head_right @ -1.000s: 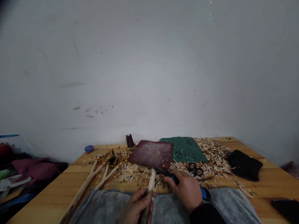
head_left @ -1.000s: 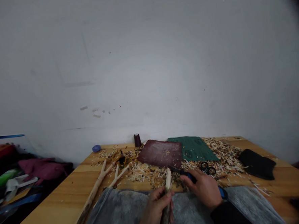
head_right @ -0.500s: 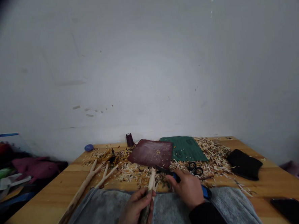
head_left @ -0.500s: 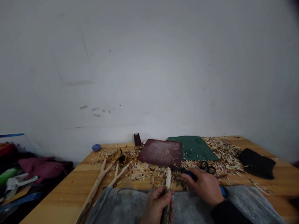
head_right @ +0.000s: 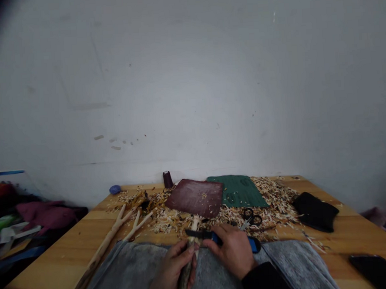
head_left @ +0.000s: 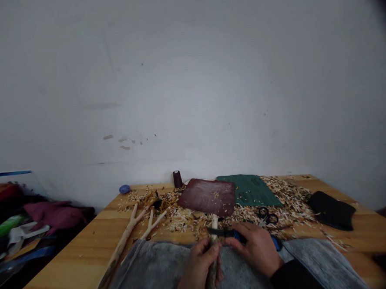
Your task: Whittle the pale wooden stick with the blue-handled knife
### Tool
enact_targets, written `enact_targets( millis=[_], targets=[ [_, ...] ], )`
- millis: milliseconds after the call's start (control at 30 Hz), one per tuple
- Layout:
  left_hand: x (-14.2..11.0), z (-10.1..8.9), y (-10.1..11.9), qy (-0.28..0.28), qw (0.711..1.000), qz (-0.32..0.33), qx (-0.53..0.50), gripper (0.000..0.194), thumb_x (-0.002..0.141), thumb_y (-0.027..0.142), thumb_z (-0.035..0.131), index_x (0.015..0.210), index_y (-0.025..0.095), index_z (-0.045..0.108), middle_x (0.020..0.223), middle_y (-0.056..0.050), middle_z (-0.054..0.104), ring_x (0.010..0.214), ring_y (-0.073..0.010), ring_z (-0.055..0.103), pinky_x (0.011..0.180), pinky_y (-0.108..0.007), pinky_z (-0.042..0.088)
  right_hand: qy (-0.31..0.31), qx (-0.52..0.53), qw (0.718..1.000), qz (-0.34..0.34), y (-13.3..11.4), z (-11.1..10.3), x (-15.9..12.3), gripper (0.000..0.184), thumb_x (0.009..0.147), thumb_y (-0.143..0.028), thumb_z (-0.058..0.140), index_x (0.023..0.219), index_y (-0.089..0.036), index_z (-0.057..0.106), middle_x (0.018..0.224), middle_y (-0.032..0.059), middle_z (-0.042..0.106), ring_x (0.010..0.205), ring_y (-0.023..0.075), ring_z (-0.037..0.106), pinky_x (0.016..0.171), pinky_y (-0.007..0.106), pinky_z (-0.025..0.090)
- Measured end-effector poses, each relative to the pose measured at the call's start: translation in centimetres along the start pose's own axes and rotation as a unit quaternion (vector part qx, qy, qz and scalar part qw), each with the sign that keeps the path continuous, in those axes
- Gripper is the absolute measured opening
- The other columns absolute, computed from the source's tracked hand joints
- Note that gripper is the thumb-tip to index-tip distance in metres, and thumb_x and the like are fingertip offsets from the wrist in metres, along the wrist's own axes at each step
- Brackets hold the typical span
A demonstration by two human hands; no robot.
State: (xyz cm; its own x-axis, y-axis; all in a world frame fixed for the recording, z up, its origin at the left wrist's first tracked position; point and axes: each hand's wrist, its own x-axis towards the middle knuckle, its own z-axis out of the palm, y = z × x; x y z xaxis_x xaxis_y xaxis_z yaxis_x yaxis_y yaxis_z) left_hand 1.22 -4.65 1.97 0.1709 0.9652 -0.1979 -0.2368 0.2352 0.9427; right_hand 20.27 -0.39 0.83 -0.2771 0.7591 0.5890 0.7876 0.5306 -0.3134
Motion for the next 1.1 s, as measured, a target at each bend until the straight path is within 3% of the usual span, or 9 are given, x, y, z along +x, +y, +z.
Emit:
enact_targets(
  millis=[167,367,500,700,833,933,1100],
  targets=[
    [-0.2,0.1,0.3,-0.02,1.0,-0.001,-0.001,0.042,0.068,0.054,0.07,0.084,0.018,0.055,0.055,0.007,0.055,0.034,-0.0049,0.044,0.032,-0.017,0.032,0.03,-0.031,0.998,0.055,1.7,-0.5,0.2,0.052,0.092,-0.063,0.039,0.095,-0.021,0.069,0.081,0.0086,0.071,0.073,0.0236,0.067,0.064,0.031,0.047],
    [-0.3,-0.3,0.0,-0.004,0.996,0.032,0.085,0.037,0.073,0.053,0.066,0.079,0.019,0.053,0.051,0.005,0.055,0.038,-0.008,0.047,0.038,-0.02,0.036,-0.026,0.036,0.997,-0.065,-2.2,-1.2,0.1,0.041,0.092,-0.058,0.045,0.097,-0.025,0.069,0.084,0.0042,0.069,0.077,0.0192,0.065,0.067,0.028,0.046],
    [-0.2,-0.3,0.2,0.009,0.988,0.053,0.143,0.029,0.077,0.046,0.062,0.082,0.019,0.053,0.056,0.006,0.055,0.041,-0.0083,0.048,0.04,-0.021,0.038,-0.003,0.021,0.999,-0.043,-1.9,-0.7,0.0,0.044,0.09,-0.061,0.046,0.095,-0.024,0.069,0.085,0.0053,0.07,0.078,0.0201,0.066,0.068,0.028,0.046],
    [-0.2,0.2,0.7,0.003,0.99,0.03,0.138,0.032,0.075,0.042,0.06,0.094,0.017,0.054,0.062,0.007,0.054,0.04,-0.0072,0.047,0.038,-0.021,0.037,0.043,0.001,0.998,0.046,1.2,-0.4,0.2,0.046,0.092,-0.059,0.043,0.1,-0.022,0.069,0.087,0.007,0.073,0.077,0.0221,0.068,0.067,0.029,0.048],
    [-0.2,-0.1,0.5,-0.011,0.99,0.024,0.137,0.031,0.075,0.043,0.062,0.089,0.017,0.054,0.063,0.006,0.057,0.042,-0.0075,0.051,0.04,-0.021,0.038,0.013,0.023,1.0,0.002,-0.4,-0.8,0.2,0.045,0.091,-0.062,0.044,0.096,-0.025,0.069,0.087,0.0046,0.072,0.078,0.0194,0.068,0.068,0.026,0.047],
    [-0.1,-0.7,-0.1,-0.048,0.997,-0.003,0.065,0.039,0.073,0.052,0.064,0.087,0.017,0.052,0.067,0.001,0.065,0.045,-0.0102,0.057,0.043,-0.022,0.04,-0.026,0.036,0.998,-0.046,-2.1,-1.1,0.1,0.044,0.091,-0.061,0.044,0.092,-0.024,0.069,0.083,0.0047,0.07,0.075,0.0193,0.066,0.065,0.027,0.045],
    [-0.1,-1.0,-0.5,-0.064,0.997,-0.027,0.017,0.046,0.069,0.056,0.066,0.085,0.015,0.052,0.063,-0.002,0.066,0.043,-0.011,0.058,0.041,-0.022,0.039,-0.049,0.04,0.997,-0.047,-2.6,-1.4,0.1,0.044,0.09,-0.061,0.045,0.093,-0.023,0.068,0.08,0.0043,0.068,0.074,0.0207,0.065,0.063,0.029,0.042]
  ],
)
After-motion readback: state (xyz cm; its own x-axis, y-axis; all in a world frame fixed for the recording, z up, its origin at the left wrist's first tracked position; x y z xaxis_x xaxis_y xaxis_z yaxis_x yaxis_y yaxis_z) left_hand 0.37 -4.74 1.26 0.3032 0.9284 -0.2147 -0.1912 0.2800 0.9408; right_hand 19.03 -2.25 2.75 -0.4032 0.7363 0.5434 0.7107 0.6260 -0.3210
